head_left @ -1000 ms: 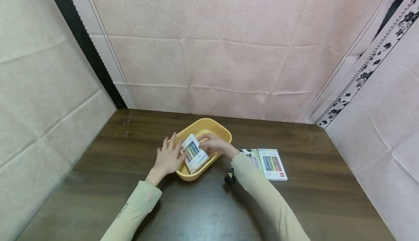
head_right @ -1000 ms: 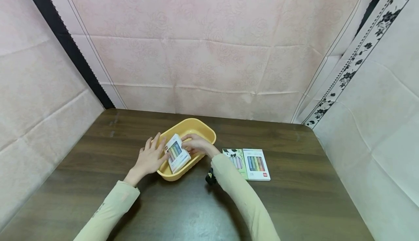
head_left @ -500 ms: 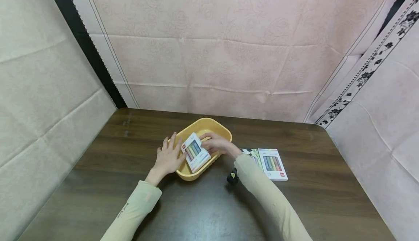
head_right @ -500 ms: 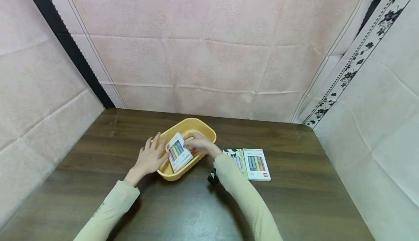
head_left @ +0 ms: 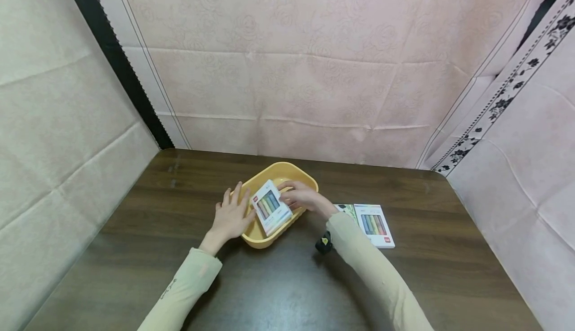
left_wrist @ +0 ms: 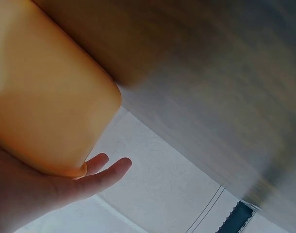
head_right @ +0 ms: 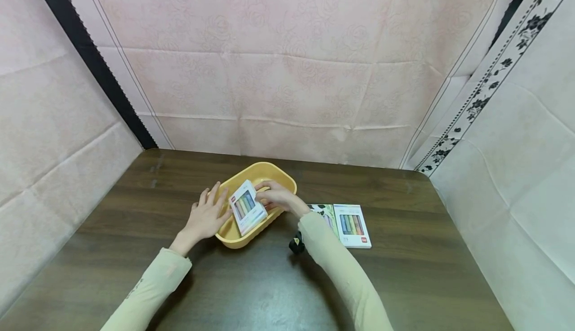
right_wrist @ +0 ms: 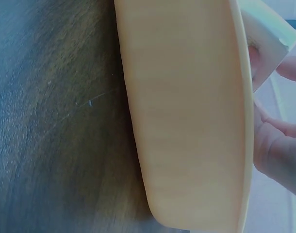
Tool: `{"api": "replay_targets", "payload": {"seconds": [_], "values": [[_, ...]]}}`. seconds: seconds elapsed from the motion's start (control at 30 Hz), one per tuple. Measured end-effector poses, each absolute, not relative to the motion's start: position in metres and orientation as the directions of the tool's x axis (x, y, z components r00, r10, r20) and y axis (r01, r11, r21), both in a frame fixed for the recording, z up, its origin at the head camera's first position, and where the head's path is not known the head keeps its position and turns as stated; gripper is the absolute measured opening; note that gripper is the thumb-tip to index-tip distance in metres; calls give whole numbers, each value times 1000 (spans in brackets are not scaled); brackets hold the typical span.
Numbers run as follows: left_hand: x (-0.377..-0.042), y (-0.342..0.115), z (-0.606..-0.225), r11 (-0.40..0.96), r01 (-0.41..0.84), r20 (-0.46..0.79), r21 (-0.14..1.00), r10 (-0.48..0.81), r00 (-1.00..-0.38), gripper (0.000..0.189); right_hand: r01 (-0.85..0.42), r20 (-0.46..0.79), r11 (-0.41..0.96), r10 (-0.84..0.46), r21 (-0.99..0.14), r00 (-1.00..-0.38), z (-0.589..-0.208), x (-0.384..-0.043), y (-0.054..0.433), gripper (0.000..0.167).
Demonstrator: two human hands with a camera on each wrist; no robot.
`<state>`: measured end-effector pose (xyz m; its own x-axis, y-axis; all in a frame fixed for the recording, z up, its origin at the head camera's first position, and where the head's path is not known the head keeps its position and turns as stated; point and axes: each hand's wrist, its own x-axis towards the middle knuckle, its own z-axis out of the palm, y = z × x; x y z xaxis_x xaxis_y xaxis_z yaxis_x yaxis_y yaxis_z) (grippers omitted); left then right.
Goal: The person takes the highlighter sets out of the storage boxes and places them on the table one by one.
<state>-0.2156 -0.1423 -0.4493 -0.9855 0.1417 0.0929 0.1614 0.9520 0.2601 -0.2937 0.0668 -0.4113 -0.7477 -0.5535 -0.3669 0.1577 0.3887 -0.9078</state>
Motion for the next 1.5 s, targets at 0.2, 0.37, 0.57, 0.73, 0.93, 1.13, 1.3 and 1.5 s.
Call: {"api": "replay_targets", "payload": {"seconds": [0.2,0.37,0.57,0.73,0.93,1.13,1.3,1.5], "values": [[-216,-142,-450,952,169,94,257,149,-984,64,172,-372,386,-536,-907,-758,-409,-294,70,40],[-216,-142,-450,951,168,90,261,149,-985,64,171,-365,381,-526,-908,-768,-408,-295,73,42],[-216,-143,-450,952,161,86,261,143,-986,64,163,-340,352,-532,-922,-775,-405,-294,78,42],[-217,-143,-450,954,162,85,252,145,-986,65,157,-318,325,-532,-932,-785,-405,-294,83,42],[-217,-142,-450,954,157,86,257,139,-987,65,153,-292,289,-534,-945,-794,-403,-293,89,45],[-217,-142,-450,955,153,83,256,136,-987,65,165,-282,259,-527,-952,-801,-404,-293,95,46],[-218,-143,-451,954,155,78,256,139,-987,64,162,-258,220,-541,-962,-801,-404,-291,100,46],[-218,-143,-452,953,156,82,259,139,-987,64,158,-231,177,-560,-972,-796,-403,-290,108,46]]}}
